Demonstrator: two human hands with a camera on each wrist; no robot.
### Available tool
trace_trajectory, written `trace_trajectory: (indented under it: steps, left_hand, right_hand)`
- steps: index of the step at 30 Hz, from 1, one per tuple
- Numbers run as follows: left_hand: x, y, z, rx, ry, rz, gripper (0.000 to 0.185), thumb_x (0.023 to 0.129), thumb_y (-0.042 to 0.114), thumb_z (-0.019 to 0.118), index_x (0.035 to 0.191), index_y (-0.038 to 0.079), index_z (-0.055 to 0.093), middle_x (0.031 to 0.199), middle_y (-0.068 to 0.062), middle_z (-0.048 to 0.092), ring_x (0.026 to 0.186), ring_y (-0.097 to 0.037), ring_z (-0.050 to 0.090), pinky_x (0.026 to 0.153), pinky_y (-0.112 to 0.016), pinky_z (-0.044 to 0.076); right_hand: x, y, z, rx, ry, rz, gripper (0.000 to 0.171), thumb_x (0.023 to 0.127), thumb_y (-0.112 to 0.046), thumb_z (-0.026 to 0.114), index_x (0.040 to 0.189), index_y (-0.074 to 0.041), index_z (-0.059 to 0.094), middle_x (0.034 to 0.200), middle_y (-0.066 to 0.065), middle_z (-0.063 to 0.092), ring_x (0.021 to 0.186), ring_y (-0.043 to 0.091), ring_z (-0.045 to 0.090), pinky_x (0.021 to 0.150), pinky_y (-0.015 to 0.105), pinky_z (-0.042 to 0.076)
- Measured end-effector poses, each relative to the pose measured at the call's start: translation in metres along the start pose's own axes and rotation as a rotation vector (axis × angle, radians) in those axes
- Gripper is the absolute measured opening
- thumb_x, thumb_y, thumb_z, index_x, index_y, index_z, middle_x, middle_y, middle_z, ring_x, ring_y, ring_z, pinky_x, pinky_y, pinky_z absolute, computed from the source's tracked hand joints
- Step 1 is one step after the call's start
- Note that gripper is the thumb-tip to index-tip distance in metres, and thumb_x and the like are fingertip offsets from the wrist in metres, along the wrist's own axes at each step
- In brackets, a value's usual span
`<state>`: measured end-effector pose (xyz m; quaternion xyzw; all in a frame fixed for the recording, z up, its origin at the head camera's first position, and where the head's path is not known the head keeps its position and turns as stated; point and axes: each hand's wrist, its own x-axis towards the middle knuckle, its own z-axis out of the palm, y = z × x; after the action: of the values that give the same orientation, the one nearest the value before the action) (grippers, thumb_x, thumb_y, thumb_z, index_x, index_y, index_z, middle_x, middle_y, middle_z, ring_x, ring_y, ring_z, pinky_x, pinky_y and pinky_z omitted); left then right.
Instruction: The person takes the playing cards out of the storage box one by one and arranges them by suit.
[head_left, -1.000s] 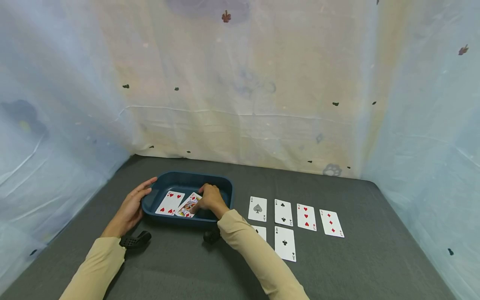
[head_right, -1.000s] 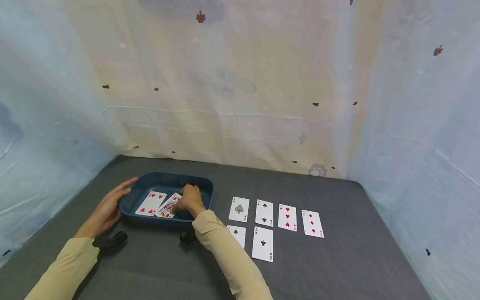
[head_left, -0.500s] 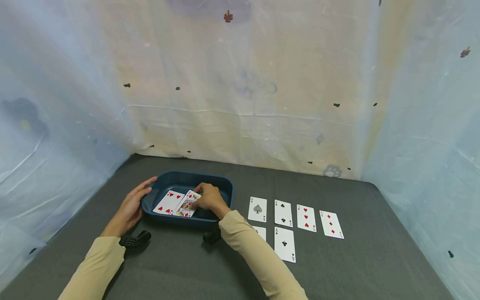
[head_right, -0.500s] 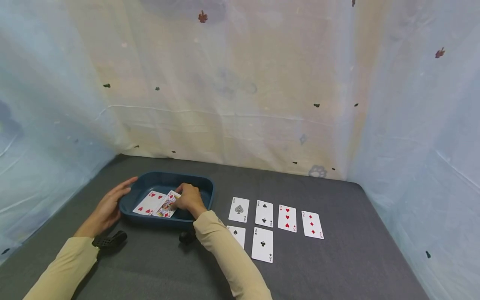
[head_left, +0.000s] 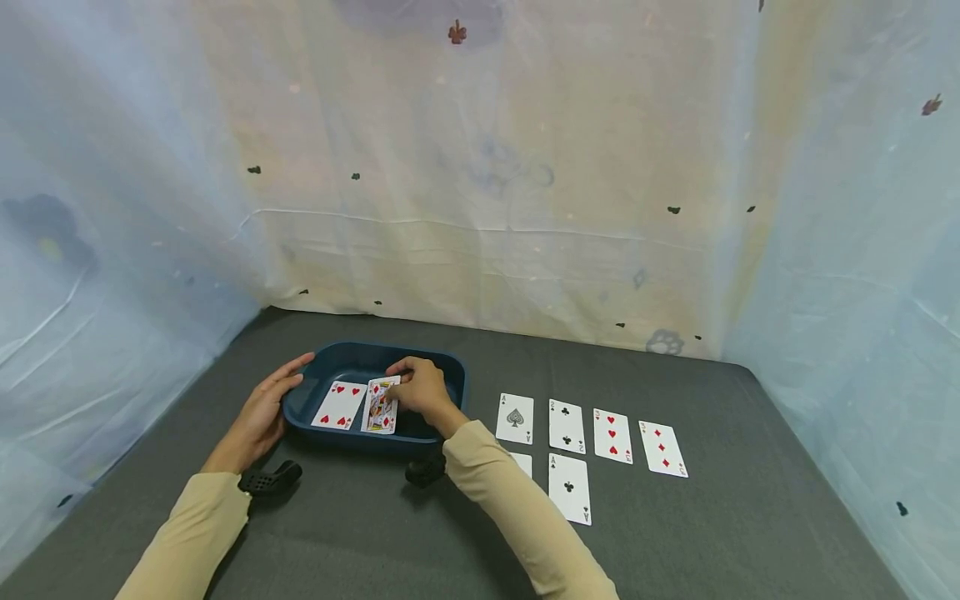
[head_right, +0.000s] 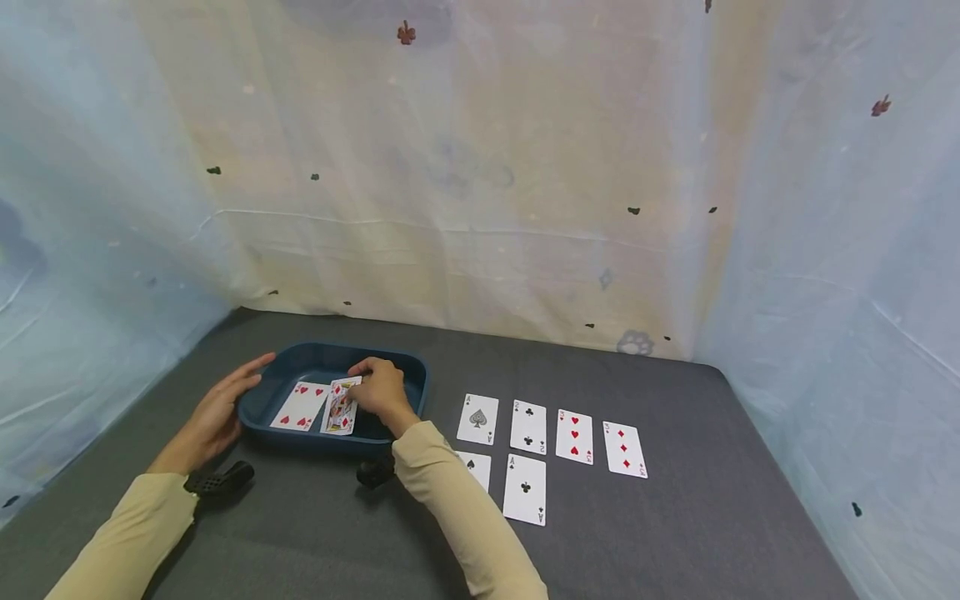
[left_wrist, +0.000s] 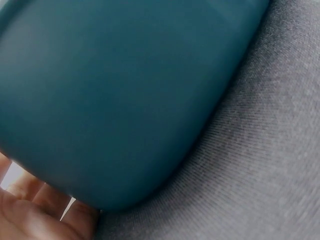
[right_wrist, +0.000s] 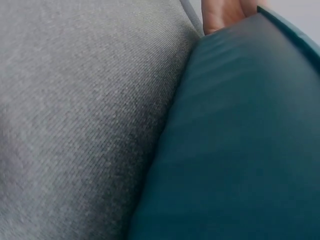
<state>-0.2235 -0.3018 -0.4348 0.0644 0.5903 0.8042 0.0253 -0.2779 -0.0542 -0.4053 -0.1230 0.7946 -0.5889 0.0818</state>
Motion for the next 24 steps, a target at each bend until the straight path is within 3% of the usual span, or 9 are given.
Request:
trace_trajectory:
  steps: [11, 17, 24]
  left_hand:
    - [0.001, 0.001, 0.001, 0.000, 0.000, -0.008, 0.049, 0.107, 0.020, 0.039, 0.154, 0.012, 0.028, 0.124, -0.002, 0.054, 0.083, -0.015, 0.068, 0.070, -0.027, 0.054]
    - [0.001, 0.001, 0.001, -0.028, -0.018, -0.002, 0.048, 0.107, 0.019, 0.038, 0.154, 0.011, 0.027, 0.122, -0.003, 0.058, 0.081, -0.015, 0.068, 0.070, -0.027, 0.054]
    - [0.001, 0.000, -0.001, -0.045, -0.034, 0.012, 0.049, 0.107, 0.017, 0.037, 0.154, 0.009, 0.025, 0.122, 0.001, 0.058, 0.080, -0.014, 0.068, 0.070, -0.026, 0.054]
  right_hand:
    - [-0.003, -0.004, -0.004, 0.049, 0.089, -0.027, 0.030, 0.077, 0.007, 0.077, 0.106, 0.003, 0.068, 0.075, 0.003, 0.067, 0.061, 0.016, 0.067, 0.061, 0.036, 0.056]
    - [-0.006, -0.006, -0.010, 0.070, 0.124, -0.076, 0.031, 0.078, 0.006, 0.076, 0.107, 0.004, 0.067, 0.078, 0.005, 0.068, 0.065, 0.015, 0.067, 0.061, 0.032, 0.056]
    - [-0.010, -0.007, -0.018, 0.151, 0.092, -0.123, 0.019, 0.082, 0.006, 0.073, 0.101, 0.004, 0.070, 0.080, 0.008, 0.070, 0.068, 0.016, 0.067, 0.066, 0.040, 0.056]
